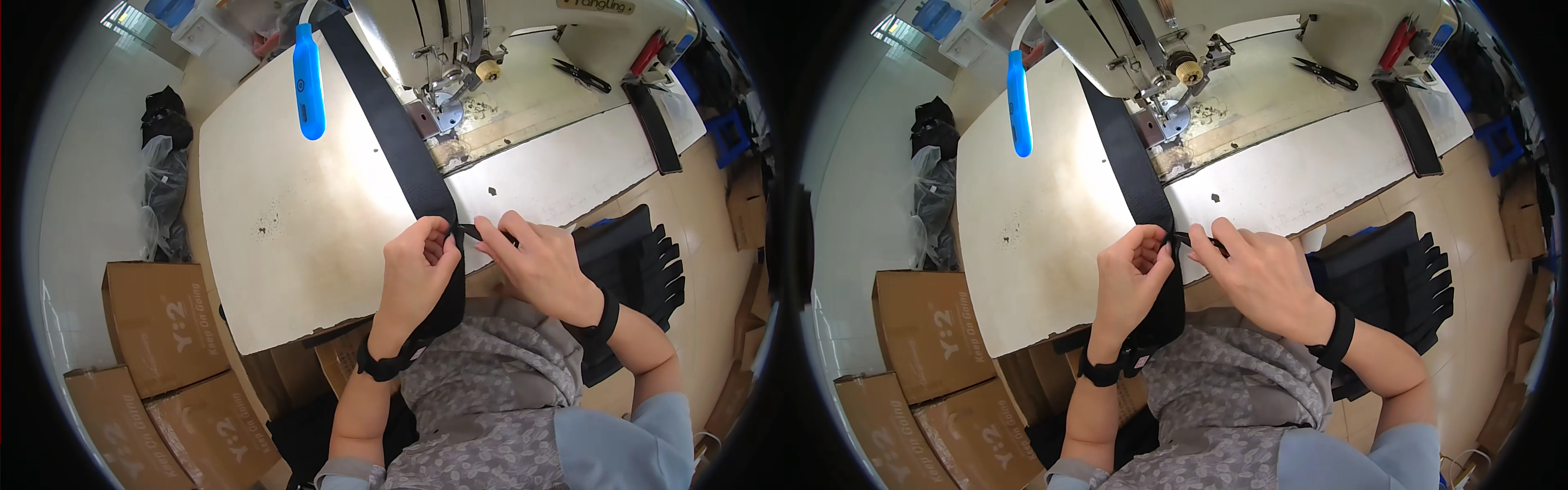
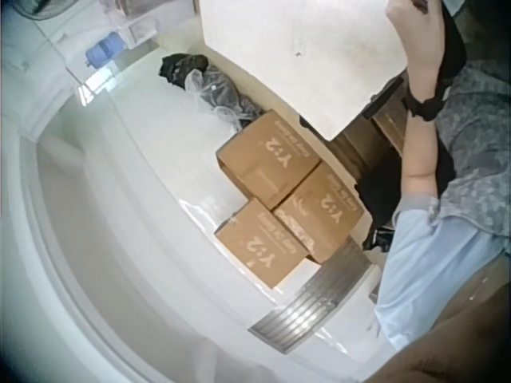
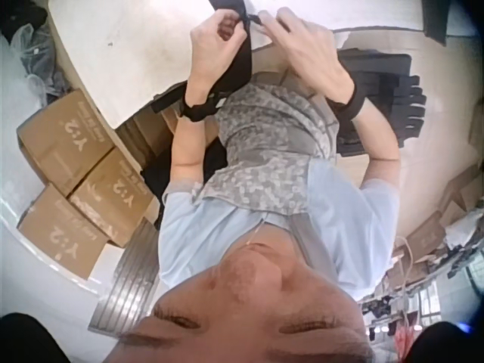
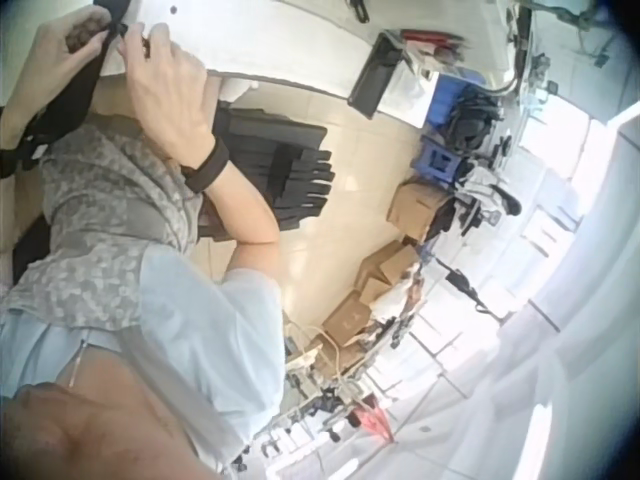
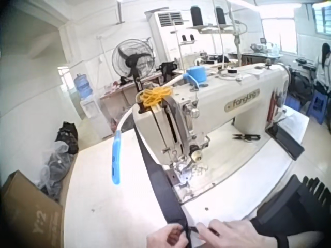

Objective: The person uses a seam ripper to remove stitches from a black fabric strap, then aligns the strap under the presser foot of a sewing machine and sews a straight seam along its length.

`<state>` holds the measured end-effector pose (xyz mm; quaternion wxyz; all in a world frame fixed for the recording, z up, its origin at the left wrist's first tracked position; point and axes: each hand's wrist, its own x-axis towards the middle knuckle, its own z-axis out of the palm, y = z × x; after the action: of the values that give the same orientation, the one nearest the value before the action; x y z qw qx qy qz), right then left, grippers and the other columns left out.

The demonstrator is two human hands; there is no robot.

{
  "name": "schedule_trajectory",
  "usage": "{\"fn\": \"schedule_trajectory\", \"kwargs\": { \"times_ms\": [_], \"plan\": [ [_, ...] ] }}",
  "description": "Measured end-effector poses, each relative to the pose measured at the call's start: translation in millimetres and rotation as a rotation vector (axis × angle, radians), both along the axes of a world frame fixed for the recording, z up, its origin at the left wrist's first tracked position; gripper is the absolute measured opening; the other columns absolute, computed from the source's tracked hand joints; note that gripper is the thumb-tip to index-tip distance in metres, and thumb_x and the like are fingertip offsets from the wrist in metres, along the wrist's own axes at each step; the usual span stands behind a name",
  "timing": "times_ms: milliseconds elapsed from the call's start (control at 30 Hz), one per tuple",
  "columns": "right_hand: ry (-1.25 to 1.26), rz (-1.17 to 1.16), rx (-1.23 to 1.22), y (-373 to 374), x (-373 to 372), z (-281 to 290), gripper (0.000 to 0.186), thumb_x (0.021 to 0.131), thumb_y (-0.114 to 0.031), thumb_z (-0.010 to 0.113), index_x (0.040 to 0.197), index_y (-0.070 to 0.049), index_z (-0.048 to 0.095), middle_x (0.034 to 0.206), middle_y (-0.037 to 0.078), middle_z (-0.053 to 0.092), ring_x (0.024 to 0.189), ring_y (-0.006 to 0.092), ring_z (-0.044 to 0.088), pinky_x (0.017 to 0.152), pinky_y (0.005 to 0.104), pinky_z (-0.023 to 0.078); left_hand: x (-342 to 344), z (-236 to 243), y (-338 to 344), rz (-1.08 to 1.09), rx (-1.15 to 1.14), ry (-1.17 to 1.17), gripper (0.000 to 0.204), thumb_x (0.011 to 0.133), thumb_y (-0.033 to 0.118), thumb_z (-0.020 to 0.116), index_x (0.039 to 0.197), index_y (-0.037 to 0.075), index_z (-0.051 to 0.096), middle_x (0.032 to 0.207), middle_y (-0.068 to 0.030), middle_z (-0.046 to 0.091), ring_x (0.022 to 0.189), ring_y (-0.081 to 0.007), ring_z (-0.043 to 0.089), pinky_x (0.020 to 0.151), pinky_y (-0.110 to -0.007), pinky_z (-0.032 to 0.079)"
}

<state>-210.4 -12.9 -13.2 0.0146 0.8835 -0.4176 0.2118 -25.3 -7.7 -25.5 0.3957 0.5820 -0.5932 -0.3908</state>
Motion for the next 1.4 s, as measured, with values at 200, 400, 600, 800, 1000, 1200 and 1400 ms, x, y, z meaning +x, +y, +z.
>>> {"fn": "schedule_trajectory", "kwargs": {
  "times_ms": [200,400,600,800,1000,1200,1400],
  "plan": [
    [0.102,0.070,0.014,-3.8,-0.3,11.5,0.033,0.077,-0.013,0.062,0.108,-0.001,0.058,0.085,0.006,0.051,0.060,0.0158,0.057,0.051,0.0280,0.046,0.2,0.1,0.2,0.008,0.002,-0.017,0.011,0.082,-0.001,0.063,0.092,-0.006,0.062,0.074,-0.0040,0.064,0.063,-0.0054,0.057,0.056,-0.020,0.046],
    [0.179,0.070,0.003,-3.0,-0.8,15.8,0.042,0.069,-0.010,0.062,0.109,0.000,0.057,0.087,0.006,0.052,0.063,0.0148,0.057,0.054,0.0268,0.047,-2.9,2.9,-0.5,0.027,-0.006,-0.044,0.012,0.080,0.000,0.064,0.091,-0.006,0.062,0.072,-0.0045,0.064,0.061,-0.0056,0.057,0.055,-0.020,0.046],
    [0.187,0.070,-0.008,-2.2,-0.2,15.3,0.041,0.069,-0.009,0.062,0.109,0.001,0.057,0.087,0.006,0.052,0.063,0.0149,0.057,0.055,0.0264,0.048,-8.1,3.6,-0.9,0.051,-0.048,-0.112,0.012,0.079,0.000,0.065,0.089,-0.006,0.063,0.070,-0.0060,0.063,0.058,-0.0069,0.057,0.054,-0.021,0.047],
    [0.201,0.035,0.025,-0.8,1.9,15.4,0.042,0.069,-0.009,0.062,0.109,0.003,0.056,0.086,0.006,0.051,0.063,0.0153,0.057,0.055,0.0266,0.047,-10.7,3.1,-1.6,0.052,-0.082,-0.173,0.012,0.077,-0.001,0.066,0.088,-0.006,0.062,0.069,-0.0073,0.063,0.057,-0.0084,0.057,0.053,-0.023,0.047],
    [0.191,0.047,0.029,-1.0,3.2,15.7,0.041,0.069,-0.008,0.062,0.108,0.003,0.056,0.086,0.007,0.051,0.062,0.0156,0.057,0.054,0.0266,0.048,-10.4,2.2,-1.4,0.049,-0.078,-0.174,0.012,0.077,-0.001,0.065,0.087,-0.006,0.062,0.069,-0.0078,0.063,0.057,-0.0089,0.058,0.053,-0.023,0.047],
    [0.198,0.055,0.040,-1.8,2.0,15.9,0.041,0.069,-0.008,0.062,0.107,0.003,0.056,0.086,0.007,0.051,0.063,0.0155,0.058,0.054,0.0265,0.048,-10.5,2.6,-1.5,0.052,-0.083,-0.177,0.012,0.077,-0.001,0.065,0.087,-0.006,0.062,0.068,-0.0079,0.063,0.057,-0.0090,0.058,0.053,-0.023,0.047],
    [0.190,0.063,0.016,-0.4,3.9,15.0,0.043,0.069,-0.008,0.062,0.110,0.005,0.056,0.087,0.007,0.051,0.063,0.0153,0.057,0.055,0.0262,0.047,-10.3,1.7,-1.9,0.051,-0.086,-0.182,0.011,0.077,-0.001,0.065,0.086,-0.006,0.062,0.068,-0.0083,0.063,0.057,-0.0091,0.058,0.053,-0.023,0.047]
  ]
}}
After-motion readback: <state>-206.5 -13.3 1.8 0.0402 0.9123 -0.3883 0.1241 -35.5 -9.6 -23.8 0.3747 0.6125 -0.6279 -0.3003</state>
